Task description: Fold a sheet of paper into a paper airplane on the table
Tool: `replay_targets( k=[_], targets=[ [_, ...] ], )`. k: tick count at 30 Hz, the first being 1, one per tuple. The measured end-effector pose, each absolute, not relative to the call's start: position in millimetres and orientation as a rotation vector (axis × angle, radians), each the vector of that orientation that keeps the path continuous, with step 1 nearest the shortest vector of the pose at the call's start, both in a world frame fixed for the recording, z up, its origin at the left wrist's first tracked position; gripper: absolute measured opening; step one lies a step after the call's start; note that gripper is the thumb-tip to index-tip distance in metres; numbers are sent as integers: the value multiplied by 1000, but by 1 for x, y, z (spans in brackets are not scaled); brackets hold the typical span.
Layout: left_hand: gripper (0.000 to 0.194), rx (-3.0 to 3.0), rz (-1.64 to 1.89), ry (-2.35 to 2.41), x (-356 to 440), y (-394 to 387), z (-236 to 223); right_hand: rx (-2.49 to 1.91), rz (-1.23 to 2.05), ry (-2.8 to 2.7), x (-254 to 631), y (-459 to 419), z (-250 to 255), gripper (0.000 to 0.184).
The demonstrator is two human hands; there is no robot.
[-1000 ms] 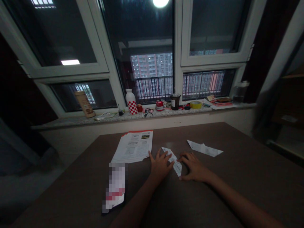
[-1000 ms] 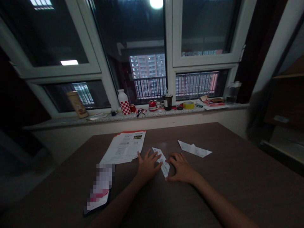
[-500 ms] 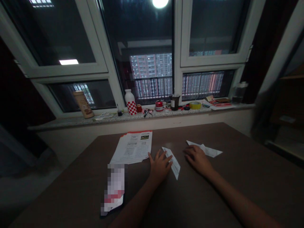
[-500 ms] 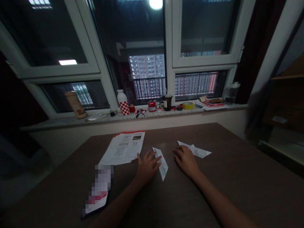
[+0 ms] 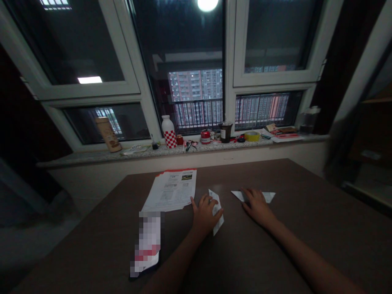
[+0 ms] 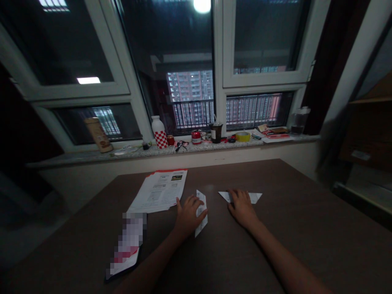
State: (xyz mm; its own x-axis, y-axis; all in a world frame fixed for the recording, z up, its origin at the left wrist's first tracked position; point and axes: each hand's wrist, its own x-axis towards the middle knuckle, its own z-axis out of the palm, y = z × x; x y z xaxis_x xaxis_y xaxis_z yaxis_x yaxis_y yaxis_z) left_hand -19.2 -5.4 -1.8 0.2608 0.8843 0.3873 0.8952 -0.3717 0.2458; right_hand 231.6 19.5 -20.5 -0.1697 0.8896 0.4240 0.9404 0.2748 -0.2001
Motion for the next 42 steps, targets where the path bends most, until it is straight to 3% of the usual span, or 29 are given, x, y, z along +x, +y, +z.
replay_targets(
  k=[8, 15, 17, 22, 24, 30, 38, 42],
  targets=[
    [45, -2158, -657, -1893, -19, -3, -6, -1251, 159, -2201, 221, 12, -13, 59],
    [36, -2339, -719, -1797, -20, 2, -7, -1038, 332, -2162, 218, 9, -10, 81],
    [36, -2316, -728, -1811, -20, 0, -4, -1066, 324, -2122, 218, 10, -12, 79],
    [38, -2091, -745, -1939, -18, -5, 4, -1235, 187, -2005, 220, 14, -14, 48],
    [38, -2029, -730, -1958, -18, -6, 5, -1334, 128, -1933, 221, 15, -13, 44],
    [40, -1948, -702, -1951, -20, -8, 7, -1589, 54, -1905, 222, 13, -12, 42],
    [30, -2073, -727, -1963, -22, -4, 5, -1551, 204, -1962, 221, 14, -20, 61],
    [27, -2125, -754, -1968, -23, -3, 4, -1511, 294, -1999, 221, 14, -20, 54]
  ],
)
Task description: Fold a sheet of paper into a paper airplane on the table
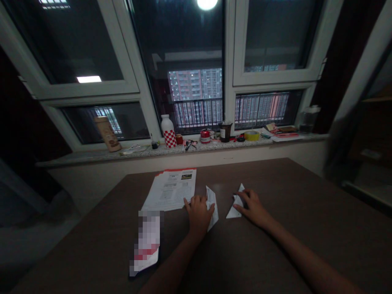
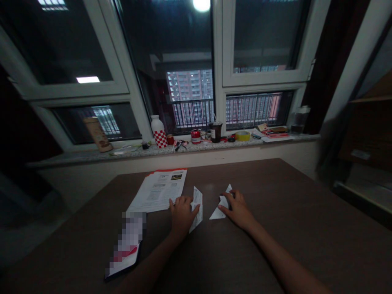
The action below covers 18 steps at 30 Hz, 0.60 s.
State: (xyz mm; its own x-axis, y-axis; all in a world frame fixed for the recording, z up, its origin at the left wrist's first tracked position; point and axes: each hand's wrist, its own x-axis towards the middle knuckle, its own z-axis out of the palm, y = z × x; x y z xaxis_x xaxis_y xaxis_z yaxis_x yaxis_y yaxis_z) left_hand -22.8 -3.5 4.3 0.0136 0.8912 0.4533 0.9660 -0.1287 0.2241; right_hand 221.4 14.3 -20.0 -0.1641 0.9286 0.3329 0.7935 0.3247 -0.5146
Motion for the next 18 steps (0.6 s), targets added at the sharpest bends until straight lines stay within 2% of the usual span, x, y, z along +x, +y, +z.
replay_targets(
  k=[4, 13, 18],
  targets=[
    [25, -2168, -782, -1986, -24, -4, 5, -1476, 379, -2010, 223, 15, -19, 46],
    [13, -2215, -911, -1978, -23, -3, 7, -1333, 507, -1894, 226, 21, -21, 54],
    [13, -2276, -1142, -1942, -22, -1, 3, -1292, 525, -1787, 224, 23, -24, 83]
  ],
)
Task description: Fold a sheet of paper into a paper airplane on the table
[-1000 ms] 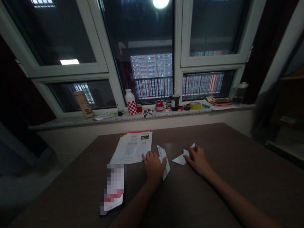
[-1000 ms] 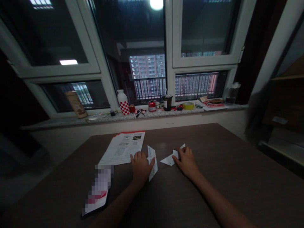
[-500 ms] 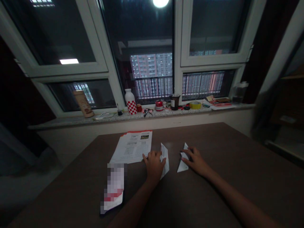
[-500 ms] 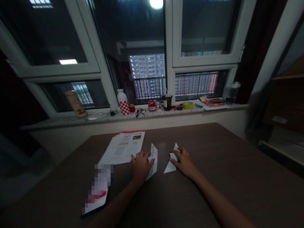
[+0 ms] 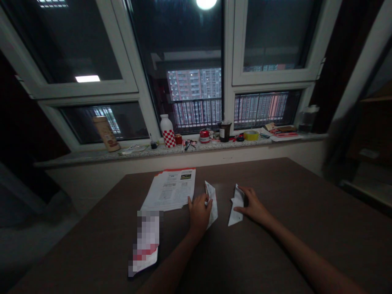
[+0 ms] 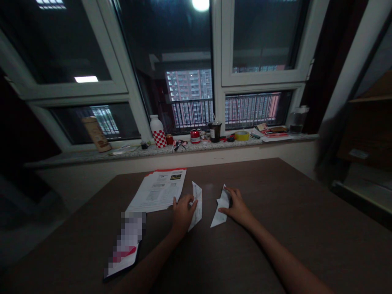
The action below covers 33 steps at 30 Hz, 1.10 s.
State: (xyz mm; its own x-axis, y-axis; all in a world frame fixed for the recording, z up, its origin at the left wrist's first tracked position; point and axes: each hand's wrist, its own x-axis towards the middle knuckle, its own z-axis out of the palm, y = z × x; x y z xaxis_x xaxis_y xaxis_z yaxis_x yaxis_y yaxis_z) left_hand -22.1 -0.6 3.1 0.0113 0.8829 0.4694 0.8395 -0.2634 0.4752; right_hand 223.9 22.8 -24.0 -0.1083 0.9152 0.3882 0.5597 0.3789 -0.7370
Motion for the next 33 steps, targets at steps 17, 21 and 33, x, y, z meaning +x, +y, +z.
replay_targets(
  k=[17, 21, 33],
  targets=[
    [12, 2079, 1195, 1747, -16, 0, 1, -1311, 676, -1662, 216, 27, -26, 68],
    [12, 2061, 1177, 1762, -15, -1, 3, -1304, 697, -1625, 214, 29, -26, 58],
    [10, 2063, 1184, 1741, -13, 1, 2, -1094, 924, -1526, 193, 21, -31, 62]
  ],
)
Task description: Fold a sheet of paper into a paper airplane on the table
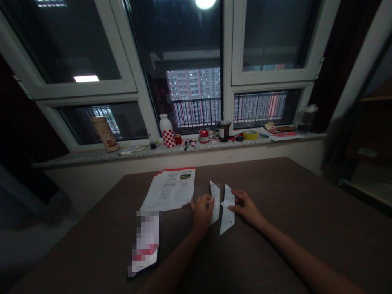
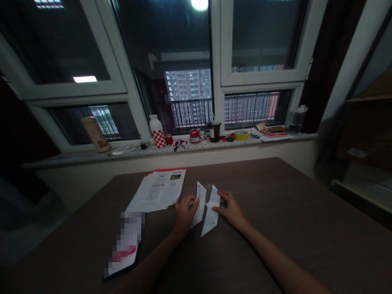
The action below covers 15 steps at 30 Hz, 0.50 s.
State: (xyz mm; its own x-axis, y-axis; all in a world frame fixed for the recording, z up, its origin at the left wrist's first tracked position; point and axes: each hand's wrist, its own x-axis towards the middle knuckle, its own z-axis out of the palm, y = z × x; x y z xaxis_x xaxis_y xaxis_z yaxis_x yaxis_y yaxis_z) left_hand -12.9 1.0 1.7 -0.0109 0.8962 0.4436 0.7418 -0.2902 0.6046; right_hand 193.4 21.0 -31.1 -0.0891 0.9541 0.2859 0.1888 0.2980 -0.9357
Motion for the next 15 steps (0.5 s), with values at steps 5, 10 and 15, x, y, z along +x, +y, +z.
replay_targets(
  k=[5, 10, 15],
  targets=[
    [11, 2066, 1183, 1752, -12, 1, 1, -1162, 869, -1578, 192, 20, -30, 61],
    [11, 2049, 1179, 1752, -11, 0, 4, -1173, 848, -1586, 190, 16, -26, 60],
    [13, 2052, 1194, 1756, -10, -1, 6, -1140, 852, -1584, 187, 13, -25, 60]
  ],
)
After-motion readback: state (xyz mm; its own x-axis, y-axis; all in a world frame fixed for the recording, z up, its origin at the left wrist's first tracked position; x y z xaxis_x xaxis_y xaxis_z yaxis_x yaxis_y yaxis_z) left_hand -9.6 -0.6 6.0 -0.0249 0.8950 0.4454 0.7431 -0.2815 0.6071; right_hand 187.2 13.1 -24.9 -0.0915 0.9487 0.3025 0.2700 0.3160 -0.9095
